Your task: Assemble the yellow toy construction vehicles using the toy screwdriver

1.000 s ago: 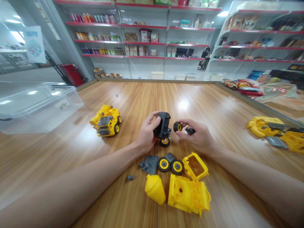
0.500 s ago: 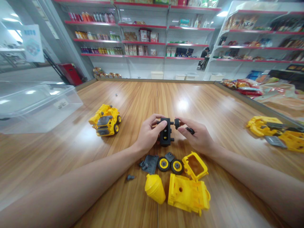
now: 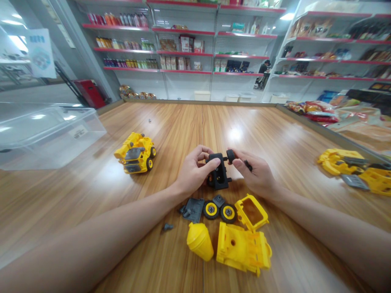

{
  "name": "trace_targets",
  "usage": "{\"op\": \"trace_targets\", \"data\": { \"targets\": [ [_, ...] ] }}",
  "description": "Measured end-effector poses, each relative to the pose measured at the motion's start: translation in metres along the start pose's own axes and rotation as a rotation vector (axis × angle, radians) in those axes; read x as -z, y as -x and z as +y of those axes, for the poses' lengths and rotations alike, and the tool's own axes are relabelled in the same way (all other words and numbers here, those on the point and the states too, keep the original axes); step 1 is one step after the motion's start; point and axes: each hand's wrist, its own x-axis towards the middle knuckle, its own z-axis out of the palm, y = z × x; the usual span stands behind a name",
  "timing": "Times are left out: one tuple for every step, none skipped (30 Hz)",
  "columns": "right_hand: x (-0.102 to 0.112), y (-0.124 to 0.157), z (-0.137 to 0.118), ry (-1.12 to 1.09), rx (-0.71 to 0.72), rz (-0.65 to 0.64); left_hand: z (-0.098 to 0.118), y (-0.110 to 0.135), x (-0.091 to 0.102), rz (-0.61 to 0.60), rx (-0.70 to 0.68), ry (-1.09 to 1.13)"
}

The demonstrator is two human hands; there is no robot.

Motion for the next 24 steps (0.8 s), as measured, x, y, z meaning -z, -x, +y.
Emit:
{"op": "trace_targets", "data": {
  "targets": [
    [0.000,0.000,0.001,-0.005,0.010,0.001,0.000,0.000,0.000,-0.008,0.006,0.000],
    [0.000,0.000,0.002,-0.010,0.026,0.005,0.000,0.000,0.000,-0.022,0.011,-0.003],
    [0.000,0.000,0.003,-0.015,0.046,0.011,0.000,0.000,0.000,-0.040,0.015,-0.010],
    [0.000,0.001,0.004,-0.017,0.065,0.015,0.000,0.000,0.000,-0.060,0.017,-0.019],
    [0.000,0.001,0.004,-0.016,0.082,0.018,0.000,0.000,0.000,-0.079,0.018,-0.029],
    [0.000,0.001,0.005,-0.011,0.095,0.018,-0.001,0.000,0.000,-0.096,0.016,-0.039],
    [0.000,0.001,0.005,-0.004,0.103,0.015,-0.001,0.000,0.000,-0.108,0.012,-0.046],
    [0.000,0.001,0.005,0.004,0.108,0.012,-0.001,0.000,0.000,-0.119,0.009,-0.049],
    [0.000,0.001,0.004,0.010,0.113,0.005,-0.002,0.000,0.000,-0.131,0.007,-0.048],
    [0.001,0.002,0.004,0.013,0.117,-0.007,-0.002,0.000,-0.001,-0.146,0.004,-0.045],
    [0.001,0.001,0.003,0.014,0.124,-0.020,-0.003,-0.001,0.000,-0.165,0.001,-0.041],
    [0.001,0.001,0.002,0.012,0.136,-0.032,-0.003,-0.001,0.000,-0.187,-0.002,-0.036],
    [0.001,0.001,0.002,0.009,0.151,-0.039,-0.004,-0.001,0.000,-0.210,-0.006,-0.032],
    [0.001,0.001,0.001,0.008,0.168,-0.043,-0.005,-0.002,0.000,-0.233,-0.012,-0.029],
    [0.000,0.001,0.001,0.009,0.182,-0.044,-0.005,-0.002,0.001,-0.253,-0.019,-0.025],
    [0.000,0.001,0.001,0.012,0.194,-0.045,-0.006,-0.002,0.001,-0.273,-0.027,-0.020],
    [0.001,0.001,0.001,0.017,0.203,-0.050,-0.007,-0.002,0.001,-0.292,-0.034,-0.012],
    [0.001,0.001,0.001,0.022,0.209,-0.058,-0.009,-0.002,0.001,-0.309,-0.040,0.001],
    [0.002,0.001,0.001,0.027,0.210,-0.066,-0.010,-0.002,0.000,-0.320,-0.047,0.017],
    [0.002,0.000,0.002,0.029,0.208,-0.071,-0.011,-0.002,0.000,-0.327,-0.052,0.033],
    [0.003,0.000,0.002,0.025,0.196,-0.072,-0.011,-0.002,-0.001,-0.328,-0.056,0.045],
    [0.003,0.000,0.003,0.009,0.173,-0.069,-0.012,-0.002,-0.001,-0.321,-0.061,0.050],
    [0.004,0.000,0.004,-0.024,0.140,-0.061,-0.012,-0.002,-0.001,-0.309,-0.069,0.049],
    [0.004,0.000,0.005,-0.061,0.108,-0.041,-0.012,-0.002,-0.002,-0.297,-0.075,0.046]
  ]
}}
